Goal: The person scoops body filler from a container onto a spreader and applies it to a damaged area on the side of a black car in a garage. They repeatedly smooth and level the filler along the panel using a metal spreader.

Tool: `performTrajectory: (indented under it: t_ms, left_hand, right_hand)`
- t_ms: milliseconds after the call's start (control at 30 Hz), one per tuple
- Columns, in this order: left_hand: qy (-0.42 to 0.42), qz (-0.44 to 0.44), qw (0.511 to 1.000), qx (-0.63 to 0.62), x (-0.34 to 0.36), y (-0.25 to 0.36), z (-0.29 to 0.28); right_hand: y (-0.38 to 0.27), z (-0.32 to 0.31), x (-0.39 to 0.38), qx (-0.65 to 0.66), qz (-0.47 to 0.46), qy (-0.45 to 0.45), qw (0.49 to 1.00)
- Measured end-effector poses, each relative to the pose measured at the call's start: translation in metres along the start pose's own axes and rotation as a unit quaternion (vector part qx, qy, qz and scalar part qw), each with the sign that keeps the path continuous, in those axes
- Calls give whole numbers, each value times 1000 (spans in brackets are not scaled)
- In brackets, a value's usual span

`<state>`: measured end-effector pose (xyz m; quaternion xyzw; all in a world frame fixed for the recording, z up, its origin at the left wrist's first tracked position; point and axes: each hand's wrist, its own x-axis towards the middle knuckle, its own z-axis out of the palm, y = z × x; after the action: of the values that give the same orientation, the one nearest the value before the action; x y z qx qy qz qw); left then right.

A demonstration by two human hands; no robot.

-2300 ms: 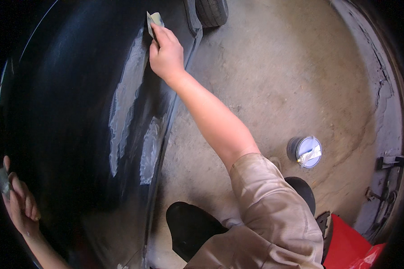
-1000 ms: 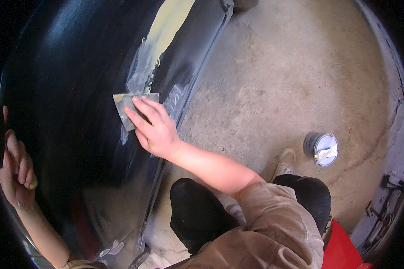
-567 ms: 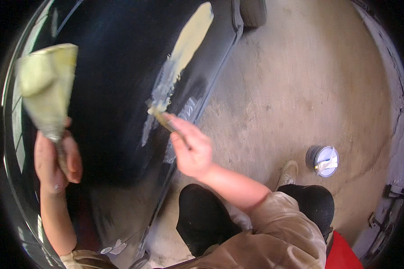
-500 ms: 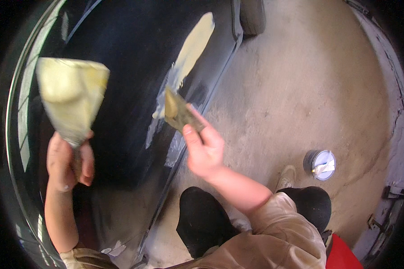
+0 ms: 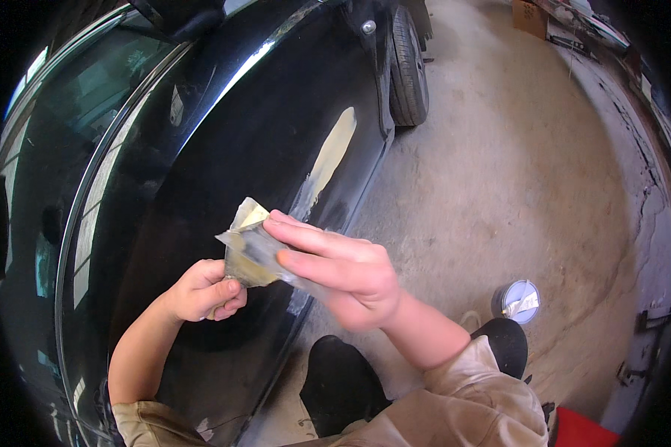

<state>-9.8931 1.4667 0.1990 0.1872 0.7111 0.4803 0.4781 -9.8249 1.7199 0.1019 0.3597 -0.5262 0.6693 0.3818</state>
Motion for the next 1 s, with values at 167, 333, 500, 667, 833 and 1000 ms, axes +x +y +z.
performTrajectory:
  t_ms: [167,333,500,667,833,1000]
  left_hand:
    - [12,6,1000,-10,0,1,-2]
    - [16,26,999,9,-2,-1,0]
    - [21,18,999,24,1,-7,3]
    - [33,22,999,24,4,-10,5]
    - [154,182,971,-19,11,-18,3]
    - [188,364,758,507,19,-44,4]
  right_hand:
    - [-8,-8,5,-130,56,-46,989]
    - [-16,-18,4,-142,100,-90,981]
    - [-18,-27,-5,-167,114,-115,973]
    - [-7,-28,-26,-144,191,-116,964]
    - [20,0,-45,-93,429,-33,898]
    - [21,52,-65,349,440,264,784]
